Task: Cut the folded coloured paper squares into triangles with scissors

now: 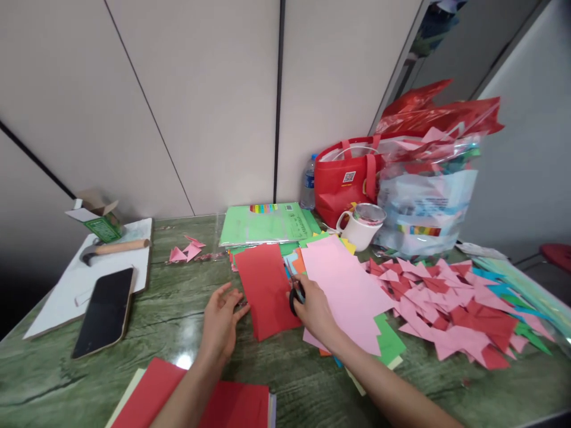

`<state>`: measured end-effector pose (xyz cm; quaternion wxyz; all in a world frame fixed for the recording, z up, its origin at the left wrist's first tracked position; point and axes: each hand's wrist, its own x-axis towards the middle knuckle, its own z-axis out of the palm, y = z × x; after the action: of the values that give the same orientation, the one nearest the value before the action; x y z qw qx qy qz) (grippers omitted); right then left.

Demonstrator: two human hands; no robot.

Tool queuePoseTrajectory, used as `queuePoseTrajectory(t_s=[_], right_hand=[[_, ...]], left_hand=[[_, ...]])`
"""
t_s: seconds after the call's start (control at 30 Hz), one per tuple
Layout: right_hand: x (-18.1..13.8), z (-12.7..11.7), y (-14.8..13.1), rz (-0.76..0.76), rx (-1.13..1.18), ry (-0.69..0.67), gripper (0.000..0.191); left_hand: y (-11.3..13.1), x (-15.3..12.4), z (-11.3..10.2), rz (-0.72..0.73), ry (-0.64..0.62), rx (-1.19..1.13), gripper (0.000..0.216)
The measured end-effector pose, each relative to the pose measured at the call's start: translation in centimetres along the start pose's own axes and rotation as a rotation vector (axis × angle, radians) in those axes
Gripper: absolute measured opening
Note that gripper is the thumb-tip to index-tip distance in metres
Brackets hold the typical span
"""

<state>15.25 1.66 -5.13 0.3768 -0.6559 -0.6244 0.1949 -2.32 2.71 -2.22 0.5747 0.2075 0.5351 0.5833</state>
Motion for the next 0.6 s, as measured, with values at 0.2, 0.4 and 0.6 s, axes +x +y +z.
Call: queuePoseTrajectory(t_s=[0.2, 0.4, 0.6], right_hand=[[0.4, 0.5, -0.1, 0.030, 0.130, 0.011, 0.028], [0.3, 0.4, -0.3, 0.060, 0.309, 0.036, 0.027], [-0.3, 0.3, -0.4, 0.042, 0.295, 0.052, 0.026]], left_hand=[[-0.4, 0.2, 0.4, -0.005, -0.010, -0.012, 0.020], [-1.6, -0.2, 1.2, 0.071, 0.018, -0.027, 0.021], [-1.9, 0.0, 1.0, 0.176, 0.061, 0.024, 0.017]])
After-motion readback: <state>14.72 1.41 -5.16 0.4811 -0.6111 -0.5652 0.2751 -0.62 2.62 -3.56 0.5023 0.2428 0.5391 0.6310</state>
